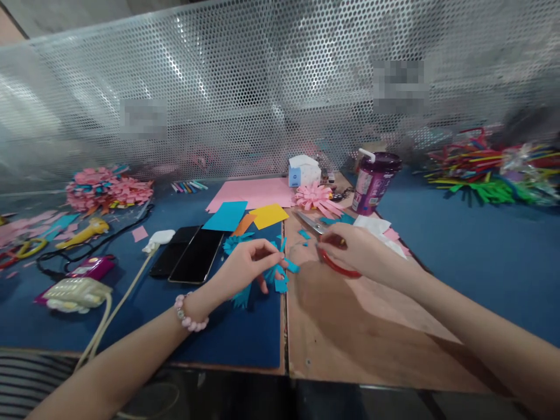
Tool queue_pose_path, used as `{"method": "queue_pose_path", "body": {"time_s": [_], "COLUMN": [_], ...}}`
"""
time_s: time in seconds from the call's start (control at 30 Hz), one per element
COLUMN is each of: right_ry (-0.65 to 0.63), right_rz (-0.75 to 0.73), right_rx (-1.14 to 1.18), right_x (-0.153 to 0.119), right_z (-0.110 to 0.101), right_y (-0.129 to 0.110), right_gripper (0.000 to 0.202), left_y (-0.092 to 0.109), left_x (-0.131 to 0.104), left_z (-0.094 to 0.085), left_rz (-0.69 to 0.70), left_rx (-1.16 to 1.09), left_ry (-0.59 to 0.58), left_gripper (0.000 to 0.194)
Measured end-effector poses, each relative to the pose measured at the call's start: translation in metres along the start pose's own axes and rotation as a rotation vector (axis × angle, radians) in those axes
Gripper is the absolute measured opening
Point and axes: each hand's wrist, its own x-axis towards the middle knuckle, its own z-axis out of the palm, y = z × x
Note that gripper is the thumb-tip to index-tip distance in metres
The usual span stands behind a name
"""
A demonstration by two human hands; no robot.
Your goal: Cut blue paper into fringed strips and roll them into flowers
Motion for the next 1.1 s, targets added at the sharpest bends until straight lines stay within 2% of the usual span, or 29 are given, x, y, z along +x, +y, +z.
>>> {"method": "queue_pose_path", "body": {"time_s": [0.03, 0.17, 0.23, 0.3, 0.47, 0.63, 0.73, 0.83, 0.93, 1.0, 1.1], "right_ry": [-0.027, -0.043, -0.077, -0.095, -0.188, -0.176, -0.213, -0.268, -0.229, -0.161, -0.131], "right_rz": [-0.038, -0.089, -0.115, -0.062, 0.157, 0.284, 0.308, 0.270, 0.283, 0.279, 0.200], "right_rx": [-0.219, -0.604, -0.731, -0.730, -0.564, -0.441, -0.313, -0.220, -0.142, 0.045, 0.529], "right_x": [-0.001, -0.008, -0.009, -0.006, 0.008, 0.015, 0.019, 0.022, 0.022, 0.021, 0.018], "right_z": [-0.001, 0.006, 0.010, 0.013, 0.009, -0.004, -0.011, -0.015, -0.017, -0.018, -0.021], "right_y": [0.009, 0.029, 0.031, 0.032, 0.034, 0.034, 0.037, 0.042, 0.044, 0.040, 0.031], "right_gripper": [0.021, 0.015, 0.016, 0.019, 0.029, 0.032, 0.030, 0.033, 0.036, 0.032, 0.035], "left_y": [0.000, -0.001, -0.001, -0.001, 0.001, 0.002, 0.002, 0.002, 0.002, 0.002, -0.001], "left_x": [0.001, 0.003, 0.003, 0.002, 0.001, 0.001, 0.001, 0.002, 0.004, 0.007, 0.012], "left_z": [-0.001, -0.002, -0.002, -0.001, -0.002, -0.004, -0.005, -0.006, -0.009, -0.012, -0.020], "left_rz": [-0.006, -0.031, -0.043, -0.049, -0.045, -0.025, -0.020, 0.003, 0.036, 0.066, 0.107], "left_rx": [-0.018, -0.044, -0.047, -0.045, -0.047, -0.067, -0.084, -0.100, -0.128, -0.165, -0.228], "left_ry": [0.020, 0.065, 0.065, 0.065, 0.076, 0.100, 0.113, 0.134, 0.187, 0.227, 0.262], "left_gripper": [0.024, 0.027, 0.027, 0.027, 0.026, 0.028, 0.027, 0.026, 0.024, 0.023, 0.022]}}
